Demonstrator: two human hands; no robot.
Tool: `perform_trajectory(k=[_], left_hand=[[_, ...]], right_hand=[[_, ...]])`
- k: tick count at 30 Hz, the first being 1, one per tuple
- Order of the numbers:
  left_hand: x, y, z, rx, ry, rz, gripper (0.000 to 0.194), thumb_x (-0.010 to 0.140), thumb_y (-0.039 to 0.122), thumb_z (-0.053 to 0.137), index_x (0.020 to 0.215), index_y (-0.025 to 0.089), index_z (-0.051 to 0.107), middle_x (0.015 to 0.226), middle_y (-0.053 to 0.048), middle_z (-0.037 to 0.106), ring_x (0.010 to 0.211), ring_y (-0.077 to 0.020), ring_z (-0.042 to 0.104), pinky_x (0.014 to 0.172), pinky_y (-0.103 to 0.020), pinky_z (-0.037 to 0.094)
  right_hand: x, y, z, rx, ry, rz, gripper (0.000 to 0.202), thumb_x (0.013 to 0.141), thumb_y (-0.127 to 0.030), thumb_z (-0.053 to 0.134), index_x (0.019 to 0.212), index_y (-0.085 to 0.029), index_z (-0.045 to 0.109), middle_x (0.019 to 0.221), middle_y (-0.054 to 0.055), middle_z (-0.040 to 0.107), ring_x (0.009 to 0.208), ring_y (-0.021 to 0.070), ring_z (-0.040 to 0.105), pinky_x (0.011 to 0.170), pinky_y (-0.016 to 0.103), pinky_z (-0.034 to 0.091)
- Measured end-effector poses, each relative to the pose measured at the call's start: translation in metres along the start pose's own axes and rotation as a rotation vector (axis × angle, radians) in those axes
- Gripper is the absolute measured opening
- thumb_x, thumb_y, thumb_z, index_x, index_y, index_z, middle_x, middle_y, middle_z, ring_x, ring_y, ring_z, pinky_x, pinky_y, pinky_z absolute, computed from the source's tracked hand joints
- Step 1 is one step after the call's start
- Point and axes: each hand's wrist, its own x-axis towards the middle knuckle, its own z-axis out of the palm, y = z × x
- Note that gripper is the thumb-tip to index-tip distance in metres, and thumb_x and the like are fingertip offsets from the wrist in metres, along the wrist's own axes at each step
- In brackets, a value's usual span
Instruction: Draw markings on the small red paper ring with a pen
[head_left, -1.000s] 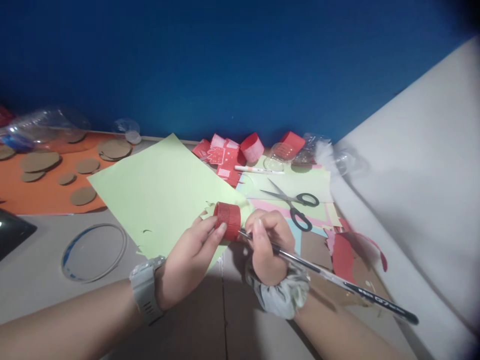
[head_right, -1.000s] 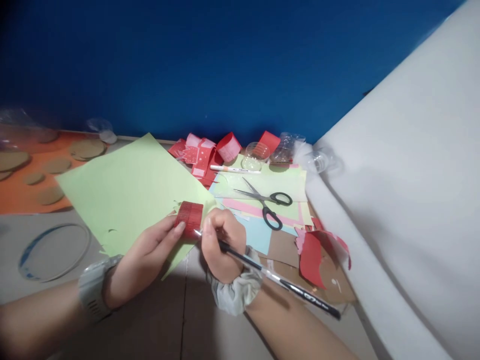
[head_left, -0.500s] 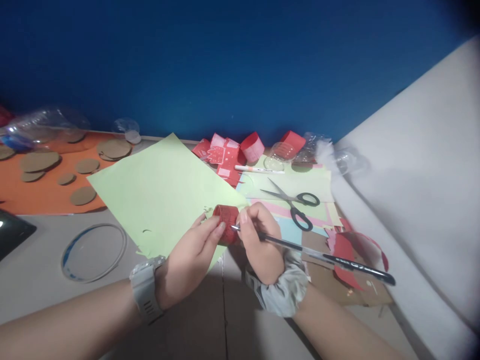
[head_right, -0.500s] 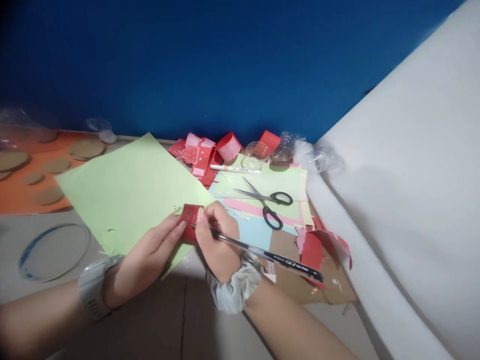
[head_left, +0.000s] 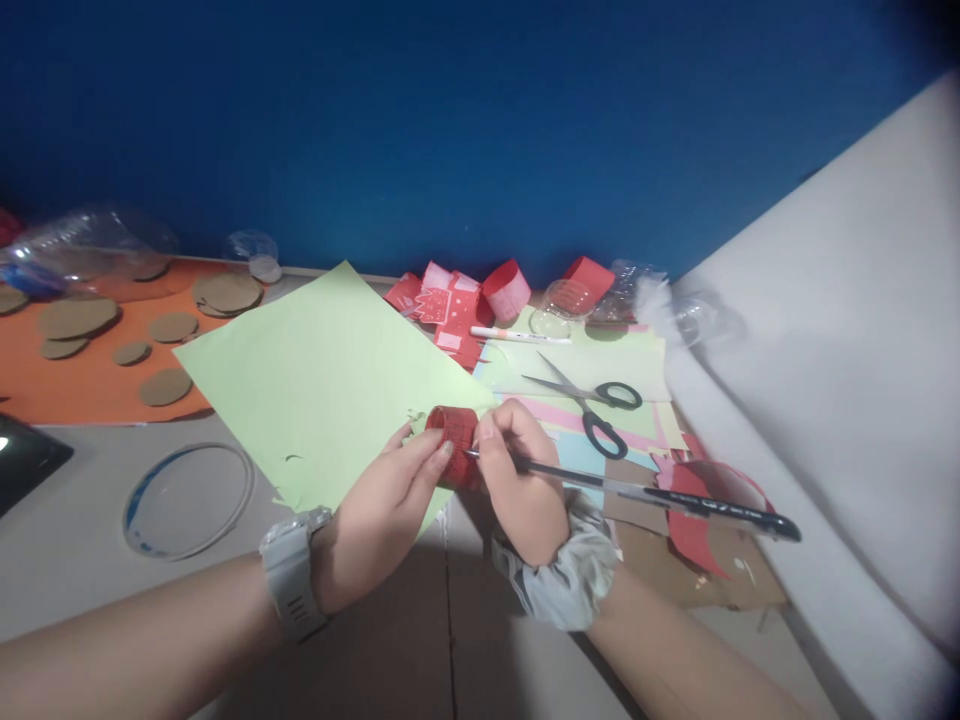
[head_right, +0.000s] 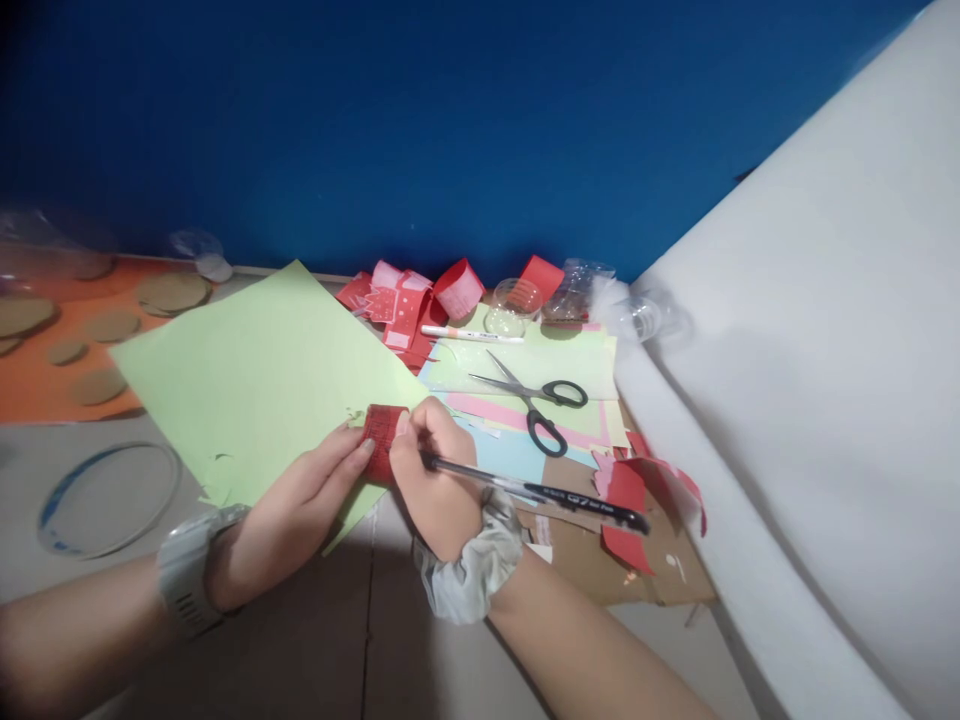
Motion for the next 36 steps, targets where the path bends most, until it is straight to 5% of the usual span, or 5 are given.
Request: perform_trajectory(k=[36], left_hand=[[-0.0006,-0.0011,-0.0009,0.046,0.032,0.048,0.028,0.099,0.024,0.034,0.081,0.021,0.055,0.083,-0.002,0.068,0.088,-0.0196,0.062,0.107,-0.039,0.039]], right_hand=[[-0.002,0.0019,-0.0004,0.018,-0.013,-0.022,0.026,0.096,-0.027,0.048,0.072,-0.023,0.039,0.064,-0.005,0.038,0.057,0.0117,0.037,0.055,0.026,0.033]])
